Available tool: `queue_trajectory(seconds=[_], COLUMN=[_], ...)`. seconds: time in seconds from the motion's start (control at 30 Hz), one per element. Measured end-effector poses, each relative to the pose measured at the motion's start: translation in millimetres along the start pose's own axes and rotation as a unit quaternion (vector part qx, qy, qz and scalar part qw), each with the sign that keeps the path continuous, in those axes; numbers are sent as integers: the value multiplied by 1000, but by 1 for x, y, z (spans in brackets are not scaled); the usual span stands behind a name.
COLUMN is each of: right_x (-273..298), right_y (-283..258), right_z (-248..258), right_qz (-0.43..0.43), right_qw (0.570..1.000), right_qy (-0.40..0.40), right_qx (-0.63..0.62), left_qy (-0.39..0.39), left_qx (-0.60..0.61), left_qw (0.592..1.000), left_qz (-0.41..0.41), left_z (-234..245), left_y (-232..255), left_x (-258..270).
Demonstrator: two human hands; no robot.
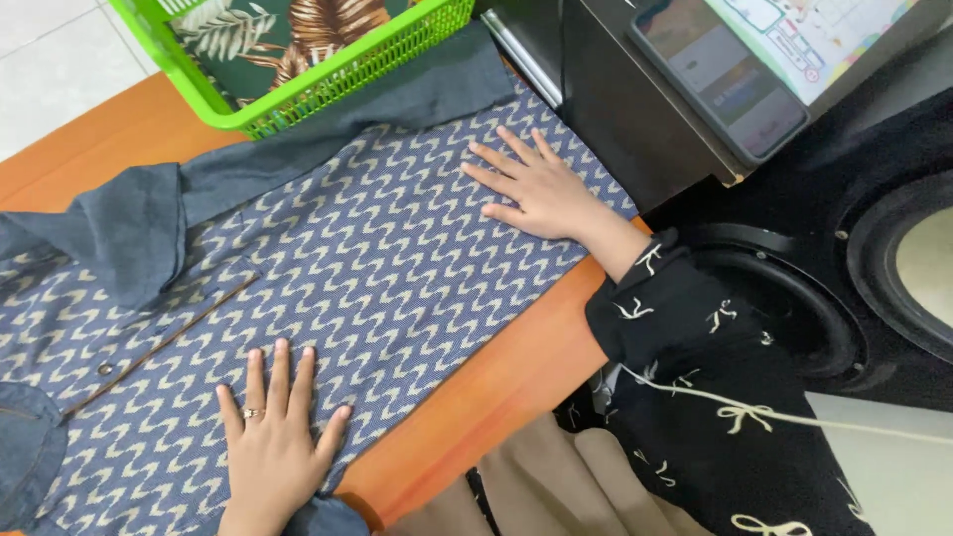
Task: Folding a blue patterned shirt on a desk.
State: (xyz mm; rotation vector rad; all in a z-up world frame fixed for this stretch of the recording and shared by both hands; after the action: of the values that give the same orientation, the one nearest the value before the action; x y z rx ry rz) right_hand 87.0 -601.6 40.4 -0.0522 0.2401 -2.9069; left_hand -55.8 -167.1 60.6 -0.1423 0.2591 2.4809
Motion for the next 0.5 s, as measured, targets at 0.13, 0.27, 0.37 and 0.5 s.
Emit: queue_trajectory(seconds=[0.13,0.27,0.37,0.5], right_x=[-2,-1,10,34], right_y=[0,-1,-23,-91], right_z=[0,9,13,43], right_qz=[6,9,29,106], right_qw=[1000,1000,999,991], right_qy=[6,0,16,79], right_qx=[20,-12,-37,-32], left_qy=[13,30,57,138], left_qx=[-4,23,11,-90], left_qw=[1000,999,998,980], left_qz=[2,14,-7,-112], left_z=[-1,-4,3,29], left_y=[2,7,19,37], left_x=[0,6,25,27])
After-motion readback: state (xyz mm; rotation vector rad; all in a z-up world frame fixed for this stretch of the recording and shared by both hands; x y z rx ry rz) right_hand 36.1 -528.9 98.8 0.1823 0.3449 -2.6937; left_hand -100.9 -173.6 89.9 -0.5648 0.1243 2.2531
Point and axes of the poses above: each hand's wrist, its own x-axis away from the middle knuckle, its own z-axis out of the back of the hand, y = z × x, the point moved 1 cm from there along -x, towards the middle knuckle, and after that the axes turned 12 degrees about -z, right-handed, at the moved point
